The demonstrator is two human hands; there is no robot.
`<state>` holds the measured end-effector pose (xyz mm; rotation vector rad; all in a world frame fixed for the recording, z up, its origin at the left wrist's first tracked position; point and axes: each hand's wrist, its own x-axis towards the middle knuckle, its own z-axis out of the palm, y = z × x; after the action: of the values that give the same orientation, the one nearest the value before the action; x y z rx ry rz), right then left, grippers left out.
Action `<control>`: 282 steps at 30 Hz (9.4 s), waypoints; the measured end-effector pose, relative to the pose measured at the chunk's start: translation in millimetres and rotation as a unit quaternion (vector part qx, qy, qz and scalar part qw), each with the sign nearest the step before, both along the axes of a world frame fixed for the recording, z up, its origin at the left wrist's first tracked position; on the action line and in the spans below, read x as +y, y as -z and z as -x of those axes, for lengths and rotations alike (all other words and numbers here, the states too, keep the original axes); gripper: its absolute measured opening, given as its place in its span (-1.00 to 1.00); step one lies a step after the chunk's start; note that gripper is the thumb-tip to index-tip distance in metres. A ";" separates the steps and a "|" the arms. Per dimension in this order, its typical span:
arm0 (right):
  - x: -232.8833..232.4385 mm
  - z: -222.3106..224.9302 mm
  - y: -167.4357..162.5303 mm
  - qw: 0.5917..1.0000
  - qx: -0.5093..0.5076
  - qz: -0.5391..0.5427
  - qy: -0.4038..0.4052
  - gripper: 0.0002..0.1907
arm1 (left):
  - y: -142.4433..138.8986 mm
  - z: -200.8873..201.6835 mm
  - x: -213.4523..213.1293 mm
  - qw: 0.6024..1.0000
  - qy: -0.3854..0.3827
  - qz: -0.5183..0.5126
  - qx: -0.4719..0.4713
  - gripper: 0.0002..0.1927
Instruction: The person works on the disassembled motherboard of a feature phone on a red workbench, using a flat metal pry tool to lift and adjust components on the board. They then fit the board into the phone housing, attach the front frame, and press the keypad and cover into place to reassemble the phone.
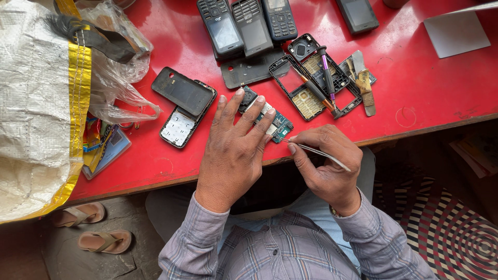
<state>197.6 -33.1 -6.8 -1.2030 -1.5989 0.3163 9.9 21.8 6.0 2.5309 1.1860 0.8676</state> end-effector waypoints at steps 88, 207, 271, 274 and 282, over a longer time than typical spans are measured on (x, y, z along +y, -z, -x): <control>20.5 -27.1 -13.0 0.991 -0.070 -0.002 -0.110 -0.81 | 0.1 0.3 1.0 1.000 0.008 0.004 0.001 -0.56; 56.3 8.6 -21.6 0.986 -0.129 -0.008 -0.102 -0.79 | 19.6 -11.6 -34.6 0.985 -0.039 -0.073 -0.153 -0.68; 57.4 7.0 -20.0 0.990 -0.096 0.013 -0.105 -0.81 | 17.6 -11.8 -34.2 0.985 -0.045 -0.071 -0.149 -0.68; 57.6 7.0 -20.0 0.988 -0.111 0.013 -0.111 -0.80 | 17.7 -12.6 -33.5 0.985 -0.045 -0.074 -0.149 -0.68; 56.2 6.5 -21.0 0.989 -0.101 0.007 -0.105 -0.81 | 17.2 -12.0 -34.1 0.986 -0.043 -0.075 -0.143 -0.70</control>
<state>191.1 23.1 14.1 -1.1063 -1.9079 0.3506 21.9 -12.3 -11.2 2.3733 1.1832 1.3364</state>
